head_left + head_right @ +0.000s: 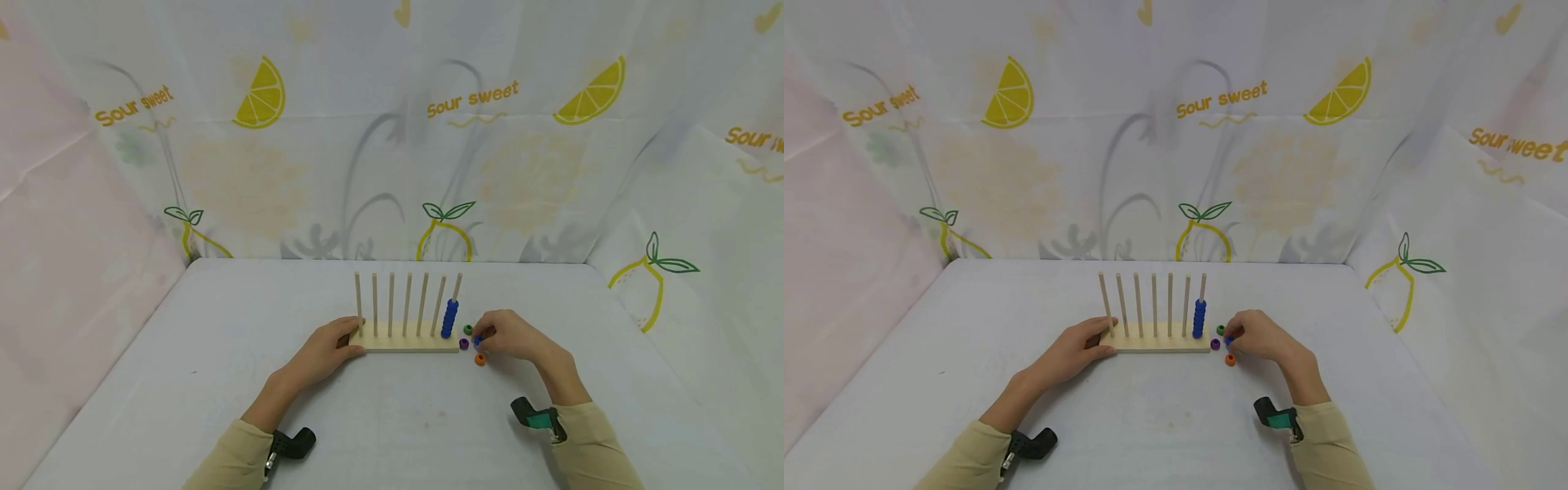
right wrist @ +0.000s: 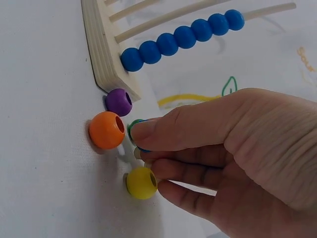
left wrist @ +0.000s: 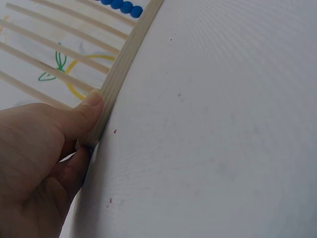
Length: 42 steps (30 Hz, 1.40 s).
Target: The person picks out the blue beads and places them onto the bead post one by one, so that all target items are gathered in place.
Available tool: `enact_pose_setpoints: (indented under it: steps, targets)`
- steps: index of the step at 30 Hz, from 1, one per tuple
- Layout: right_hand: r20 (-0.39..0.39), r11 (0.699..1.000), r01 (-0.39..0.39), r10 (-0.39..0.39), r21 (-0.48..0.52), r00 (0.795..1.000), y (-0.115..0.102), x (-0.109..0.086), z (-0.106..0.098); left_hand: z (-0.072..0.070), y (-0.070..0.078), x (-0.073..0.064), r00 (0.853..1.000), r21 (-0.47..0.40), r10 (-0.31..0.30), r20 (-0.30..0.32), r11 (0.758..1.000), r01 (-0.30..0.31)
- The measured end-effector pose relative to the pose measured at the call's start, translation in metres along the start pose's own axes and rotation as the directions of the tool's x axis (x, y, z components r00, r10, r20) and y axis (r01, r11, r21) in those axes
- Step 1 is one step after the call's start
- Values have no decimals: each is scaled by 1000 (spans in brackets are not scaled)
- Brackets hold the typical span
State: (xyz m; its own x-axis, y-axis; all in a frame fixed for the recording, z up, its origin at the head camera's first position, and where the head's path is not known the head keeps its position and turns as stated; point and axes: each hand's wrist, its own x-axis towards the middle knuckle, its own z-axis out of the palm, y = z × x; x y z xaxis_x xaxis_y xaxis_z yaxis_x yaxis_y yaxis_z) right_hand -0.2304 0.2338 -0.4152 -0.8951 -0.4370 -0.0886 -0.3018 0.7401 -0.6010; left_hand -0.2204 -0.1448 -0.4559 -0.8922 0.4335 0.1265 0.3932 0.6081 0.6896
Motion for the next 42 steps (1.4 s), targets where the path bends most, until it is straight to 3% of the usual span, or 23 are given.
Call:
enact_pose_setpoints:
  steps: [7, 19, 26, 42]
  targets:
    - [0, 999, -1, 1, 50, 1000, -2, 0, -1, 1, -1, 0, 1000, 12, 11, -2, 1000, -11]
    - [-105, 999, -5, 8, 36, 994, -5, -3, -6, 2, -3, 1, 1000, 5, 7, 2, 1000, -7]
    - [-213, 998, 21, -8, 59, 977, -9, -10, -17, 1, -2, 1, 1000, 12, 9, -1, 1000, -9]
    - [-345, 986, 76, -21, 145, 938, -11, -7, -19, 1, -3, 1, 1000, 10, 6, -2, 1000, -6]
